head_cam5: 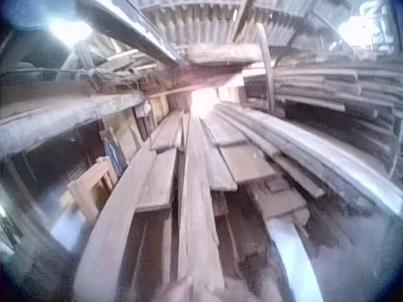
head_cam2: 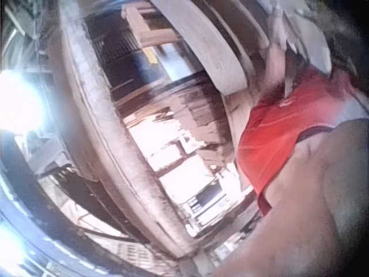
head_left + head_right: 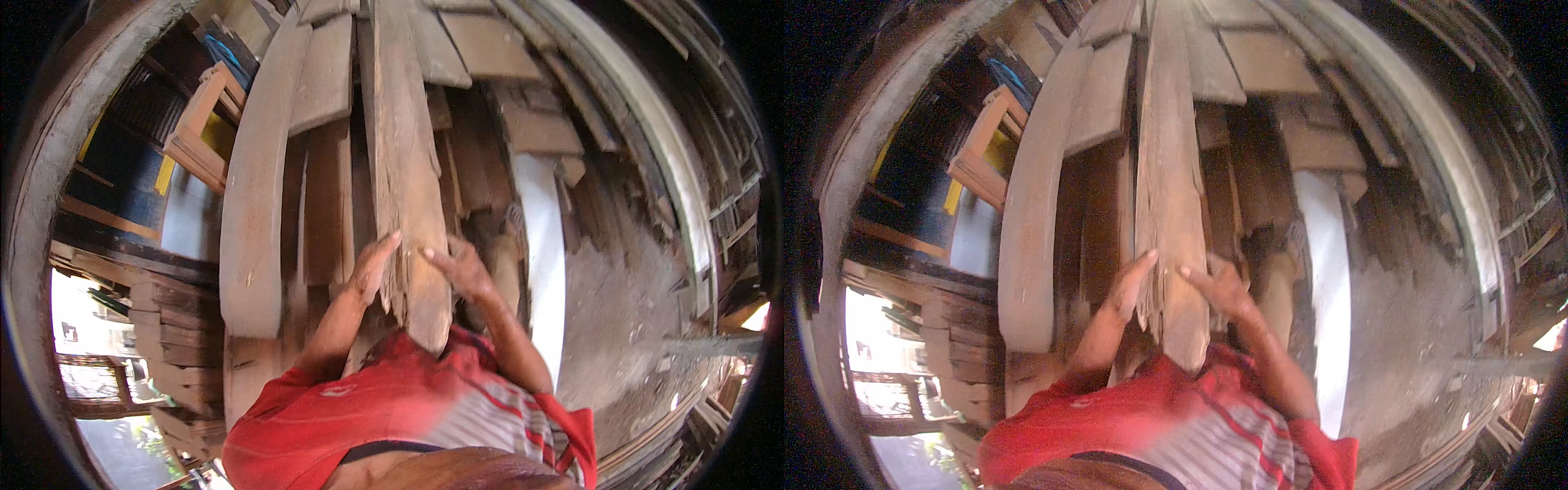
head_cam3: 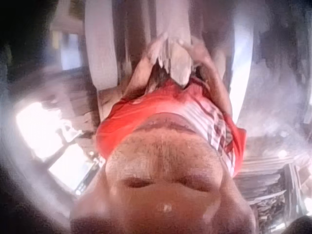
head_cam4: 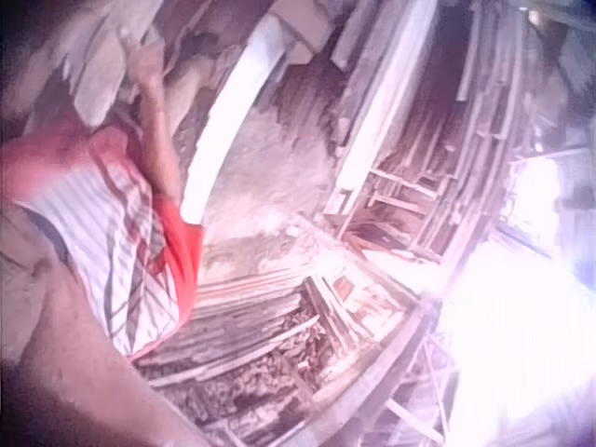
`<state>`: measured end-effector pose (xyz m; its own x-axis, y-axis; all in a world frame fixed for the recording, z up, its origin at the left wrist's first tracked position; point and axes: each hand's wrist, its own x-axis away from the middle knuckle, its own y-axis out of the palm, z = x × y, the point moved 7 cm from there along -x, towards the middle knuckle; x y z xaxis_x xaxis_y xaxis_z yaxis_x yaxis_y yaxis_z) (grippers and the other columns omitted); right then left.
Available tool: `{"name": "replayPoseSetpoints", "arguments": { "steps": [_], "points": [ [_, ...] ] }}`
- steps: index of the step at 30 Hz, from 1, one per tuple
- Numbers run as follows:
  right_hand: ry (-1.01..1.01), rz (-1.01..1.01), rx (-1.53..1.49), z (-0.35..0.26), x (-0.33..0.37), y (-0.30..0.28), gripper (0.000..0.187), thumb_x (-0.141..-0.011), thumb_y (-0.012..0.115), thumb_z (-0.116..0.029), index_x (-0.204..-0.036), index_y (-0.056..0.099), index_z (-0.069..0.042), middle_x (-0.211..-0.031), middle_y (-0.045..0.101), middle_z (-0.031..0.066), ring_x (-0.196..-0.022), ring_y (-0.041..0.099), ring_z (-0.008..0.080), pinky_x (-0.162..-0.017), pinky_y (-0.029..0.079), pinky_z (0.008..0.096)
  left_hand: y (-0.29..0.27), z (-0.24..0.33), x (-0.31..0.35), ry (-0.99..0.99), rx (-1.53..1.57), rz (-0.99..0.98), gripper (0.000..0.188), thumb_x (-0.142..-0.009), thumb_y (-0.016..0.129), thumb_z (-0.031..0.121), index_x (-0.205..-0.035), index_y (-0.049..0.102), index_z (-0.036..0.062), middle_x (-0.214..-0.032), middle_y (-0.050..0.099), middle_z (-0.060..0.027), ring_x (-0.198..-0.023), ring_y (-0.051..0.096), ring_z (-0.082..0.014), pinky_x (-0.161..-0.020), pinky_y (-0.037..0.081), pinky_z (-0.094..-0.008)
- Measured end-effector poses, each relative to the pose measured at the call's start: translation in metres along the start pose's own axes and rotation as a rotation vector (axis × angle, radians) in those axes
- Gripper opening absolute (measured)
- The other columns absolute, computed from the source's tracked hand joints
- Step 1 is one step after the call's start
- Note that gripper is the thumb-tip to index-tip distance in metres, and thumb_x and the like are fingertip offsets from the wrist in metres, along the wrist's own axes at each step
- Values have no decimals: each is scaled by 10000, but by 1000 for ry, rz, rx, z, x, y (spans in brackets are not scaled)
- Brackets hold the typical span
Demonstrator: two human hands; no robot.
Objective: The person sorts through wooden planks in a stack, lifting, rotating, and moving individual boards aside by hand.
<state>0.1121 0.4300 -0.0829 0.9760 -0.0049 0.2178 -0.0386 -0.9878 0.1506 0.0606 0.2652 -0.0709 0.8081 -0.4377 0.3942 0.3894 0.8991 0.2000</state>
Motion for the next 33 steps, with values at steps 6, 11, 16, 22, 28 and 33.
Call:
{"name": "replayPoseSetpoints", "arguments": {
  "steps": [6, 11, 16, 22, 28, 33],
  "points": [
    [82, 1, -73, 25, 5, 7, 544, -948, 678, -360, -1299, 572, 43, -1170, 660, 109, -1024, 628, 172, -910, 518, 336, 5, 5, 15, -28, 43, 14, 606, -983, 574, 414, -1366, 537, -56, -1333, 598, -128, -1206, 565, -213, -1058, 411, -340],
    [180, 205, -231, 46, 20, 10, 494, -990, 617, -370, -1298, 575, 14, -1155, 652, 95, -1021, 618, 189, -909, 514, 348, 4, -6, 7, 104, 67, -2, 561, -977, 578, 395, -1303, 580, -62, -1236, 641, -126, -1111, 606, -207, -987, 460, -344],
    [113, 313, 44, 34, 36, 1, 515, -1004, 552, -412, -1254, 589, 36, -1084, 667, 141, -987, 622, 238, -888, 490, 377, 14, -21, -4, 209, -128, 54, 590, -976, 533, 475, -1144, 652, -79, -1019, 696, -176, -969, 619, -197, -881, 479, -382],
    [101, 439, 526, 21, 40, -13, 664, -997, 454, -565, -1147, 598, 65, -1027, 653, 304, -1013, 633, 419, -876, 470, 472, 21, -52, -15, 175, -186, 106, 606, -983, 486, 511, -1018, 657, -69, -866, 683, -174, -822, 595, -227, -775, 486, -408],
    [153, 487, 545, 50, 35, -20, 594, -1027, 424, -503, -1125, 571, 64, -974, 643, 324, -963, 642, 451, -829, 479, 499, 16, -60, -23, 210, -314, 118, 588, -993, 483, 478, -861, 647, -71, -709, 618, -248, -678, 591, -312, -670, 459, -475],
    [48, 430, 457, 58, 29, -12, 591, -1023, 438, -513, -1107, 569, 58, -972, 650, 308, -935, 648, 429, -820, 483, 497, 10, -45, -15, 183, -361, 129, 596, -1006, 461, 442, -811, 641, -92, -704, 621, -306, -694, 639, -398, -677, 467, -493]
  ]
}}
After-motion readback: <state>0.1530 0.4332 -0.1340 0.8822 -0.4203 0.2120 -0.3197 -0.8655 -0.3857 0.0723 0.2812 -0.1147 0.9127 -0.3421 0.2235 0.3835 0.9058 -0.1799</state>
